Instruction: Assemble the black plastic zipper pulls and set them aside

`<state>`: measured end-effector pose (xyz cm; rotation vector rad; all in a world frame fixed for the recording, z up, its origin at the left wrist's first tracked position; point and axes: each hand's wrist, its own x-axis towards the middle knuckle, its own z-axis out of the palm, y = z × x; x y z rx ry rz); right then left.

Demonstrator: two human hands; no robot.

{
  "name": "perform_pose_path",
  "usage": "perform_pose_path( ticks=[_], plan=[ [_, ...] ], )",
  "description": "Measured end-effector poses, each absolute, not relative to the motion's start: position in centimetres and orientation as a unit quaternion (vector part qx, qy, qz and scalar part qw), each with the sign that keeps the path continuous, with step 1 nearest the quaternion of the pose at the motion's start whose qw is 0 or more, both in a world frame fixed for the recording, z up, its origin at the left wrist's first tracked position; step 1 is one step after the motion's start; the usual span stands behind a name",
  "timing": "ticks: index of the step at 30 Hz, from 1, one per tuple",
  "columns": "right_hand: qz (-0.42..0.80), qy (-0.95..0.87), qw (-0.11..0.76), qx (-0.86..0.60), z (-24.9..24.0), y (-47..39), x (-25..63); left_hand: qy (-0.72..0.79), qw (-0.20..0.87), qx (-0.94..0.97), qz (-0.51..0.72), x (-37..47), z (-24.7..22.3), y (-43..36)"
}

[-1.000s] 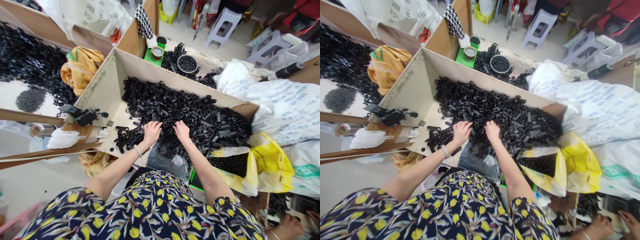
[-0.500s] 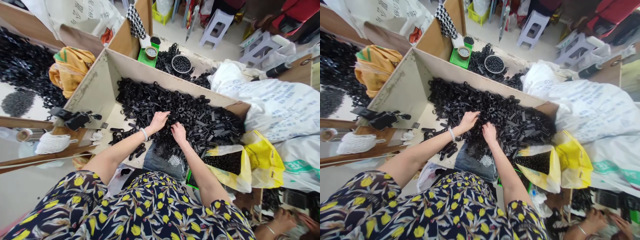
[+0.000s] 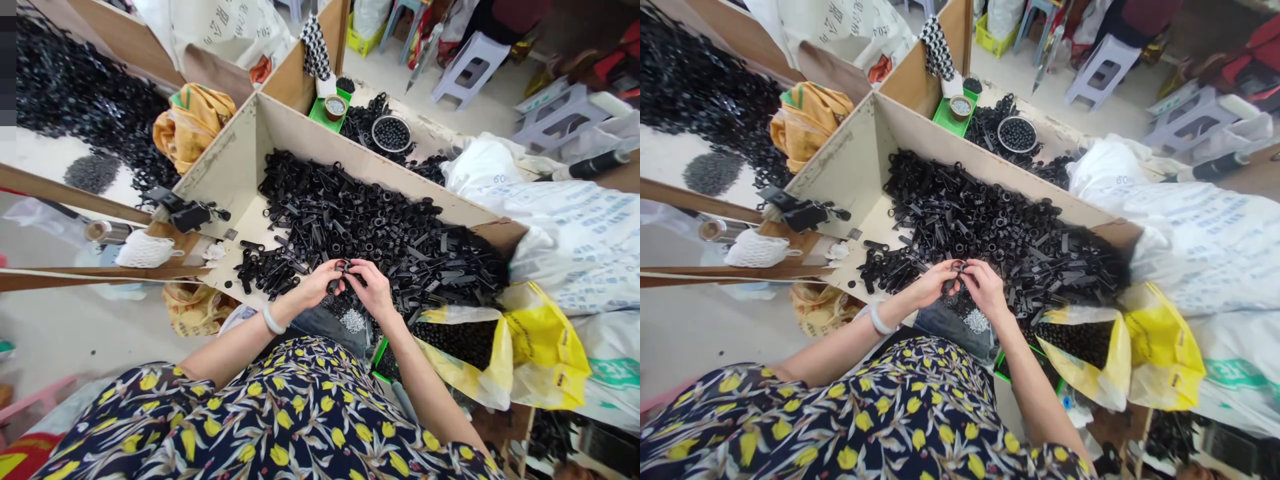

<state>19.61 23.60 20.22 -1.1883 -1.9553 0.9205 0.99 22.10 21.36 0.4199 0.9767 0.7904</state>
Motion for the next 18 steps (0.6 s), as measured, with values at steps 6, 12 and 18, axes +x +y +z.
perform_pose_path(
  ticks=[6, 12, 18],
  plan=[
    [0.484, -0.615, 0.395, -0.481, 21.8, 20.9, 20.1, 0.430, 0.806, 0.199, 0.354, 0.7, 24.3, 20.4],
    [0.481, -0.566, 0.423, -0.519, 23.0, 19.5, 19.4, 0.448, 0.796, 0.239, 0.330, 1.8, 26.4, 19.0],
    [0.381, -0.610, 0.436, -0.541, 23.8, 18.1, 18.6, 0.470, 0.763, 0.274, 0.349, 2.7, 28.2, 17.6]
  ],
)
